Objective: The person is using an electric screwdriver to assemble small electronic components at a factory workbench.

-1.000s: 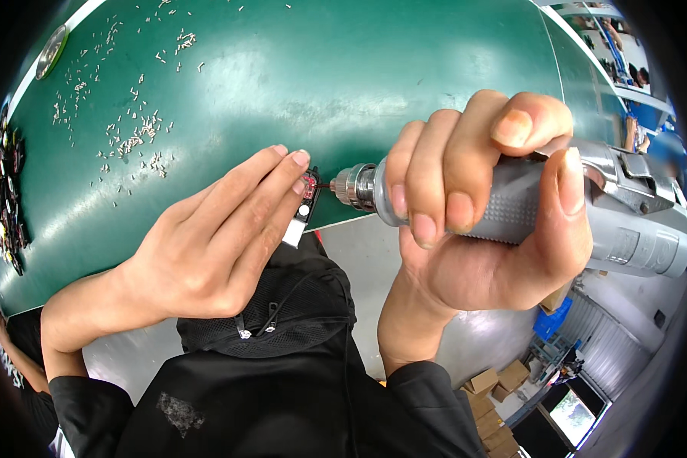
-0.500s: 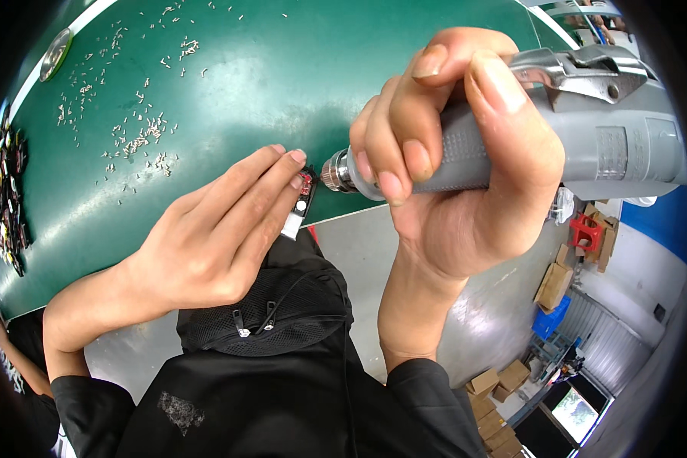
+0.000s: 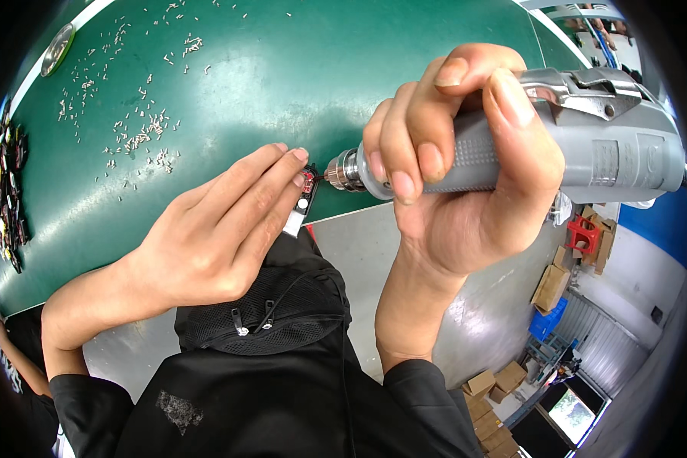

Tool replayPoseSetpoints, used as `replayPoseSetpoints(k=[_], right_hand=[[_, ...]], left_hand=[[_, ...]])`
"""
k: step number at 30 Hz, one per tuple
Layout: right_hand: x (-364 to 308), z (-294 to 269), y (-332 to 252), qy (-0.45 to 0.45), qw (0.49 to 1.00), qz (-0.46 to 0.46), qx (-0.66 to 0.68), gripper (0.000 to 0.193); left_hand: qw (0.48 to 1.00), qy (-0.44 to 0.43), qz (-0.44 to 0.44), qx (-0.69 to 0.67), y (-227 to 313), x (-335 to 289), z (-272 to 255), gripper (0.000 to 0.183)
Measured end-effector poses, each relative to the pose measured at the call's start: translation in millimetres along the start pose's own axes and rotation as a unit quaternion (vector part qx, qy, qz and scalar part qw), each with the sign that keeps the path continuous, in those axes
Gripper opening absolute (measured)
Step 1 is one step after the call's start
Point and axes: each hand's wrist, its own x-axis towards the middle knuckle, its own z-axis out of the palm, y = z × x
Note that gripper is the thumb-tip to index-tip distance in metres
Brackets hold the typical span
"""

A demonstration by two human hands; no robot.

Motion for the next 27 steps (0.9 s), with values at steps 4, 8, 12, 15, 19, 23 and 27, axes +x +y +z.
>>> replayPoseSetpoints(k=[4,8,12,15,19,23,27], right_hand=[[2.1,-4.1,-0.5,-0.016,1.0,-0.003,0.004,0.025],[2.2,-6.1,-0.2,-0.017,1.0,0.001,0.014,0.025],[2.3,-4.5,0.5,-0.046,0.999,0.016,0.008,0.023],[3.1,4.1,1.0,-0.058,0.998,0.019,-0.011,0.021],[4.6,15.6,3.1,-0.062,0.995,0.033,-0.073,0.019],[3.1,23.8,3.7,-0.055,0.992,0.016,-0.109,0.019],[3.3,23.4,4.8,-0.043,0.997,0.005,-0.064,0.021]], left_hand=[[1.0,0.003,-0.001,-0.006,0.7,1.5,1.4,0.043],[1.0,0.006,-0.001,-0.009,1.2,1.2,2.0,0.043],[1.0,0.008,-0.004,-0.01,2.4,-0.4,4.5,0.043],[1.0,0.007,0.004,0.0,2.2,0.3,2.2,0.044],[1.0,-0.008,0.01,0.003,0.0,-0.1,-1.3,0.046],[1.0,-0.017,0.019,0.016,-0.7,1.7,-6.9,0.046],[0.998,-0.031,0.033,0.054,0.2,7.0,-12.8,0.043]])
